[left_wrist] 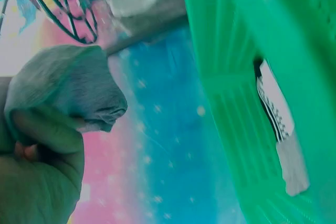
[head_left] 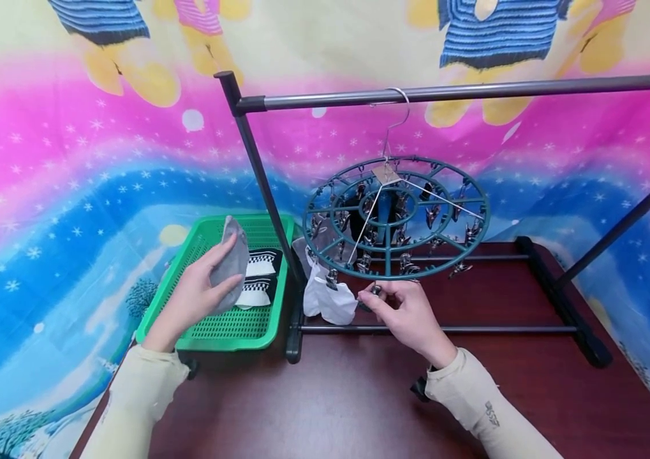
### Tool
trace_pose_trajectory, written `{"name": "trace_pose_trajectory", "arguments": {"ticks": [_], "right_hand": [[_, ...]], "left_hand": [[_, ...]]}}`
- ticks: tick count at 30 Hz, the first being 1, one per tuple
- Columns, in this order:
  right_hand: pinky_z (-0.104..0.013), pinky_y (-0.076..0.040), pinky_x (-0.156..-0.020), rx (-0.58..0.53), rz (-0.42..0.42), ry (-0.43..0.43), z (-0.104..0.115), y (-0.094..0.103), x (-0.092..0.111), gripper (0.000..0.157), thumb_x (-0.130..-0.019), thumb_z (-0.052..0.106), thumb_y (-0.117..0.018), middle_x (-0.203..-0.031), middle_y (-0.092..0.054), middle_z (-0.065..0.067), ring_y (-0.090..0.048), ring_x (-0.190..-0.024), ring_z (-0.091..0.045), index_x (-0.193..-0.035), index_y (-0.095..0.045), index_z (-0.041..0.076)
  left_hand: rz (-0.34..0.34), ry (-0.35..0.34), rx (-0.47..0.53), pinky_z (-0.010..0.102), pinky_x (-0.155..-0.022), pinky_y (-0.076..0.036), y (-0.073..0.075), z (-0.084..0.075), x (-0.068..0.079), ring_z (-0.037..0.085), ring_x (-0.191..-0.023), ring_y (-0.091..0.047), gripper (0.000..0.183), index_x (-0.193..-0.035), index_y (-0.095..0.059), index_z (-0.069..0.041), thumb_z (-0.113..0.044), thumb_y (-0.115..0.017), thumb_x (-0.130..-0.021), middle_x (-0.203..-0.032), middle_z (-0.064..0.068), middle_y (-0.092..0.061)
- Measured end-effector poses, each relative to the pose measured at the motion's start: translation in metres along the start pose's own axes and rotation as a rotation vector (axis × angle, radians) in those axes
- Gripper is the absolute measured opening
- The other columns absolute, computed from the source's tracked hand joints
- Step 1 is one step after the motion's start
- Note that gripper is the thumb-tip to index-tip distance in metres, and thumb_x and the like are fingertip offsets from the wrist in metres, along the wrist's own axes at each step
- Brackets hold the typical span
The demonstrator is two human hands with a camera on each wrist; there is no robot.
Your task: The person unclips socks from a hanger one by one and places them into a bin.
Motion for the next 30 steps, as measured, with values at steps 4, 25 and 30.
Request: {"name": "trace_pose_trajectory", "arguments": {"ticks": [4, 25, 30], "right_hand": [[-0.029, -0.043, -0.052, -0.007, -0.007, 0.006, -0.002, 0.000, 0.001, 0.010, -0.098, 0.016, -0.072, -0.057, -0.056, 0.005, -0.052, -0.053, -0.011, -0.091, -0.079, 0.013], [-0.028, -0.043, -0.054, -0.013, 0.014, 0.013, -0.003, 0.001, 0.000, 0.015, -0.099, 0.016, -0.071, -0.057, -0.054, 0.007, -0.052, -0.055, -0.012, -0.085, -0.077, 0.017], [-0.028, -0.042, -0.054, -0.015, 0.012, 0.018, -0.002, 0.001, 0.000, 0.018, -0.099, 0.016, -0.071, -0.056, -0.053, 0.008, -0.051, -0.054, -0.012, -0.081, -0.075, 0.018]], "left_hand": [[0.139, 0.051, -0.013, 0.065, -0.100, -0.050, 0.001, 0.017, -0.018, 0.049, -0.133, -0.052, 0.081, -0.166, -0.023, -0.022, -0.010, -0.069, -0.100, -0.169, 0.019, -0.026], [0.731, 0.399, 0.224, 0.051, -0.089, -0.058, -0.041, 0.073, -0.079, 0.033, -0.088, -0.072, 0.098, -0.162, -0.005, -0.052, -0.007, -0.066, -0.099, -0.151, 0.024, -0.046], [0.748, 0.415, 0.118, 0.042, -0.064, -0.053, -0.053, 0.089, -0.080, 0.020, -0.058, -0.049, 0.103, -0.164, -0.007, -0.047, 0.003, -0.060, -0.091, -0.173, 0.014, -0.012]]}}
Point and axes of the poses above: each hand's wrist, its own x-axis away from the middle knuckle, its own y-axis out of the back of the hand, z = x × y, the point moved 2 cm from there along -x, towards the middle knuckle
